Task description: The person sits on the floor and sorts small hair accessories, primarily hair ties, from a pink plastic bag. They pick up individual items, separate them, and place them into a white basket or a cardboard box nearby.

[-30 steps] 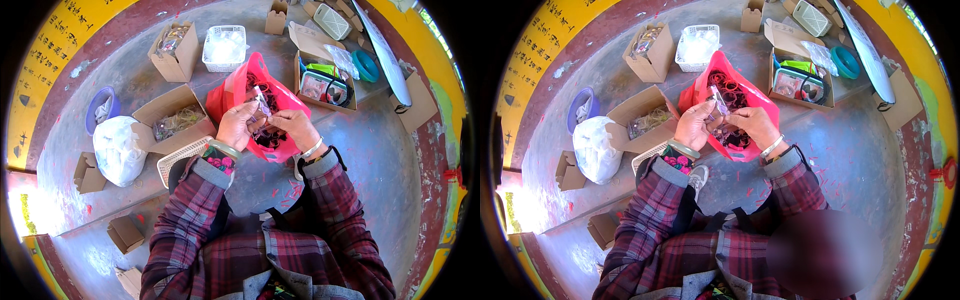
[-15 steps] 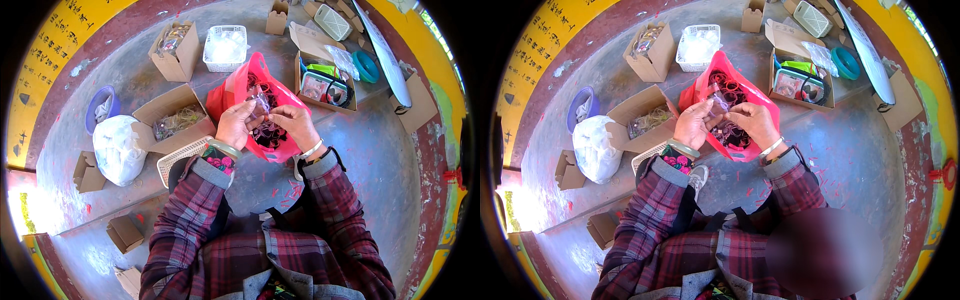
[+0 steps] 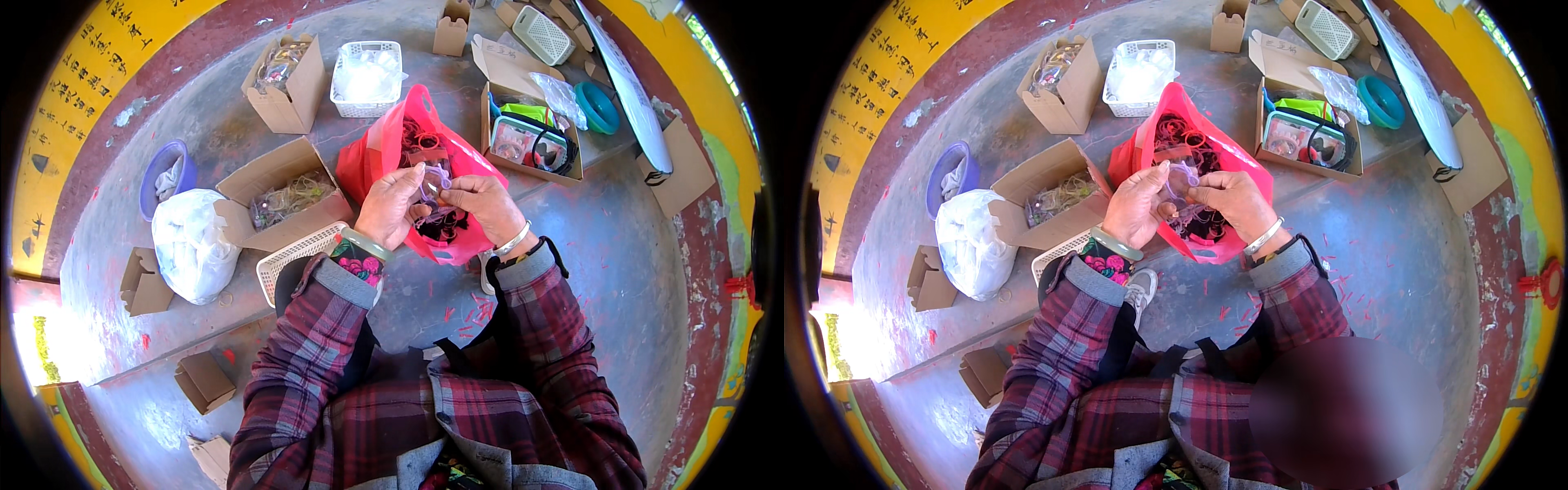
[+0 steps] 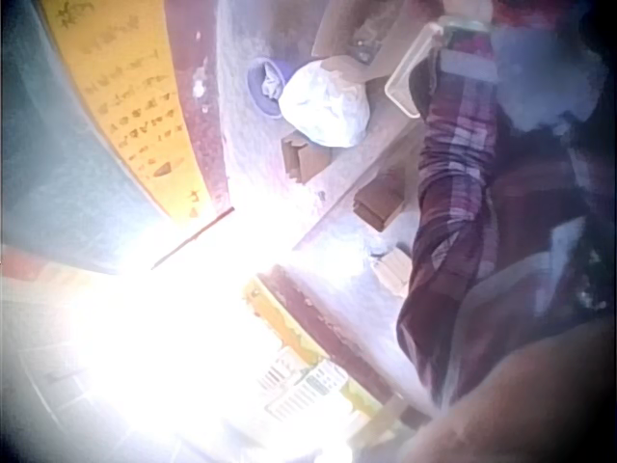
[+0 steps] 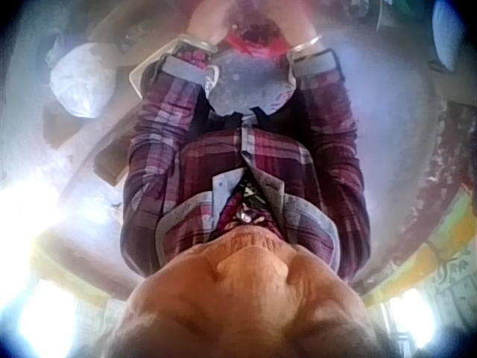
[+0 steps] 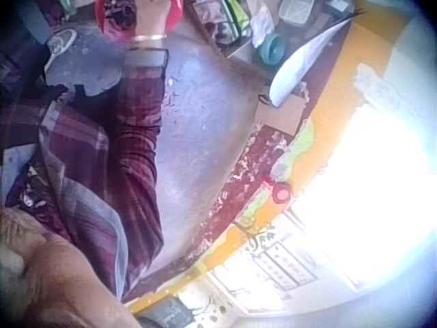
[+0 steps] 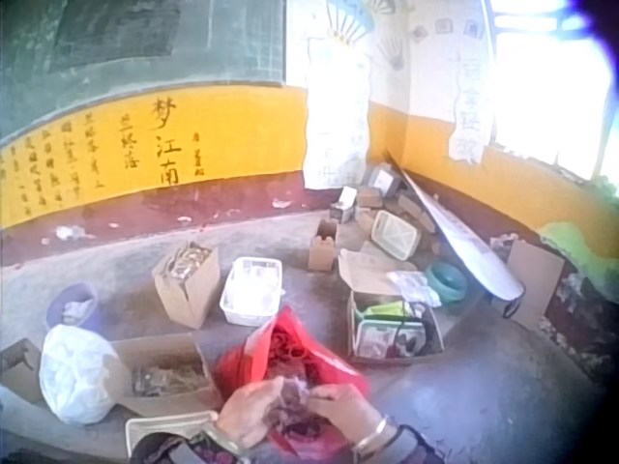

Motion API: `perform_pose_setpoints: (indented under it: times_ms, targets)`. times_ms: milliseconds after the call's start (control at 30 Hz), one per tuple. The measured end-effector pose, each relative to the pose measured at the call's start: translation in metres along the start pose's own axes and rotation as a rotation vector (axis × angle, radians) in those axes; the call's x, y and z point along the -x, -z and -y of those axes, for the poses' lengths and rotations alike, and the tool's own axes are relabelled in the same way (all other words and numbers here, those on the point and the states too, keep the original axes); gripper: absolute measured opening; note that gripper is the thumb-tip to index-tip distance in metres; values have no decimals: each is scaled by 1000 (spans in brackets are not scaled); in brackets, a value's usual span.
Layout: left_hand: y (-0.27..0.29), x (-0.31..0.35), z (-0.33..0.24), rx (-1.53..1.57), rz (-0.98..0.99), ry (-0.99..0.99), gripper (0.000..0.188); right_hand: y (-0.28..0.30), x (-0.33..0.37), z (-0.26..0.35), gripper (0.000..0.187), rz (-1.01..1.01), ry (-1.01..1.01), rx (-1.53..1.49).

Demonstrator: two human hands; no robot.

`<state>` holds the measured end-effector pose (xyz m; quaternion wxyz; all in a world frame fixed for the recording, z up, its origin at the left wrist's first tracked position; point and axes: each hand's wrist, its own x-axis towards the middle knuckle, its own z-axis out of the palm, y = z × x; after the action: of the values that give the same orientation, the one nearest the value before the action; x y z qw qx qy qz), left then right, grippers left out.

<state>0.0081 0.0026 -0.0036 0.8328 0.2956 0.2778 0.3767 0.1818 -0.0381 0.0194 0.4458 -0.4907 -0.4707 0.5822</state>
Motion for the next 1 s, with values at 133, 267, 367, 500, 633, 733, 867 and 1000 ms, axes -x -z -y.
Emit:
perform_pose_setpoints:
  times_ms: [133,267,367,500,633,733,867,1000]
  targets:
    - [-5,1,1,-3,27,-11,27,3,-1,-2,11,-1,0,6]
    - [-4,1,3,13,29,-44,27,1,0,-3,11,-13,5,23]
    - [-8,-1,6,46,-33,-110,27,-2,0,-1,11,-81,42,106]
    - [-2,-4,8,38,-29,-154,23,-3,-2,0,16,-265,180,234]
    - [-4,-1,11,-4,-6,-99,19,-6,-1,2,16,-316,260,221]
    - [-5,-1,12,6,4,-79,18,-2,-4,-7,13,-308,250,67]
    - [-9,1,9,35,6,-51,18,0,-2,-5,10,-256,141,-201]
    - [-13,2,7,65,38,-67,18,3,-5,-10,9,-218,61,-390]
